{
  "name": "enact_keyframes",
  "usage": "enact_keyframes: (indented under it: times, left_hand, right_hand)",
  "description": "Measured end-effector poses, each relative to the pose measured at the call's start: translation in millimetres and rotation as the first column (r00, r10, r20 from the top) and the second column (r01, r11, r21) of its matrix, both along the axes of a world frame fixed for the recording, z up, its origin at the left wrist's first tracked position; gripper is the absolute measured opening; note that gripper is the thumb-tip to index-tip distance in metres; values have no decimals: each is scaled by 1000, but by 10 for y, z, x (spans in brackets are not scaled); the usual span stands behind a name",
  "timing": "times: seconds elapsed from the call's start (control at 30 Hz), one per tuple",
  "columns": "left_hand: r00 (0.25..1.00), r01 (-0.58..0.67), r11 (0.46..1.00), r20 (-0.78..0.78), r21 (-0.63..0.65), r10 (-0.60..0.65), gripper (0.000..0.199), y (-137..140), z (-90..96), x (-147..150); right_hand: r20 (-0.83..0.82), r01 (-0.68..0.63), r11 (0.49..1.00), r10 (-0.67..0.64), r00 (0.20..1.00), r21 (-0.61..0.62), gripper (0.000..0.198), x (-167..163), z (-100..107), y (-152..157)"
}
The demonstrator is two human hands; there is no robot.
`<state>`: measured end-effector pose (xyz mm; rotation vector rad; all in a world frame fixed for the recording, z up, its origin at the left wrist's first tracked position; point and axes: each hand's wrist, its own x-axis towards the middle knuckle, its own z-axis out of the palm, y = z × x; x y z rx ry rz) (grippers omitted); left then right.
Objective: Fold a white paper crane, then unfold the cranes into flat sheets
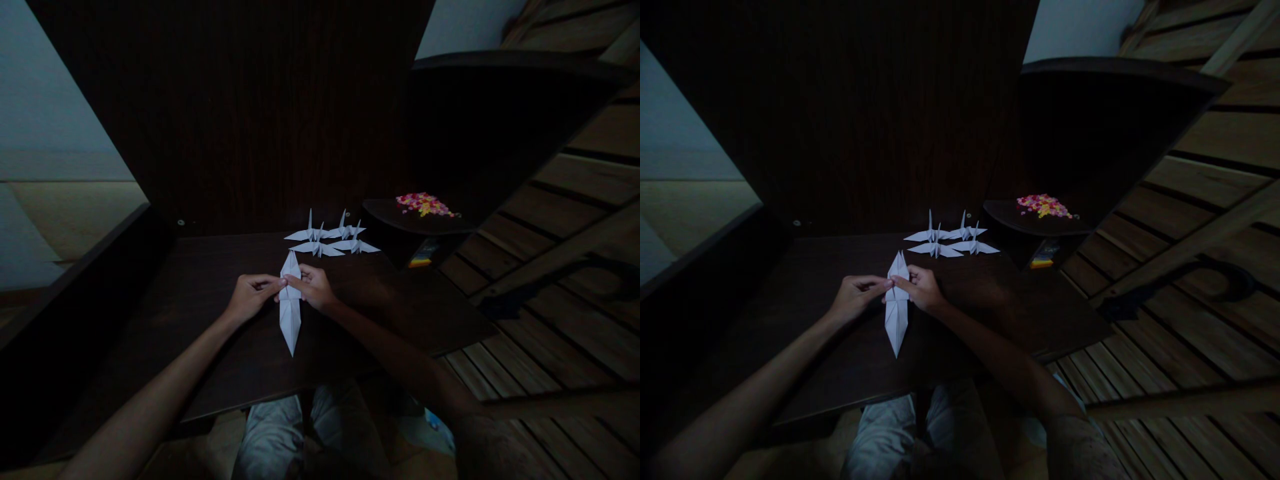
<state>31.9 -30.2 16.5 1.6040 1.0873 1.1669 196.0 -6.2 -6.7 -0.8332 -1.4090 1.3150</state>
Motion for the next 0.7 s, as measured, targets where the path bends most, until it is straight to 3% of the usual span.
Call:
enact_keyframes:
  times: [0.7]
  left_hand:
    - [999,-28,1000,44,5,28,34,-6,-20,31]
  right_hand:
    - [17,27,999,-27,999,19,45,11,20,-17]
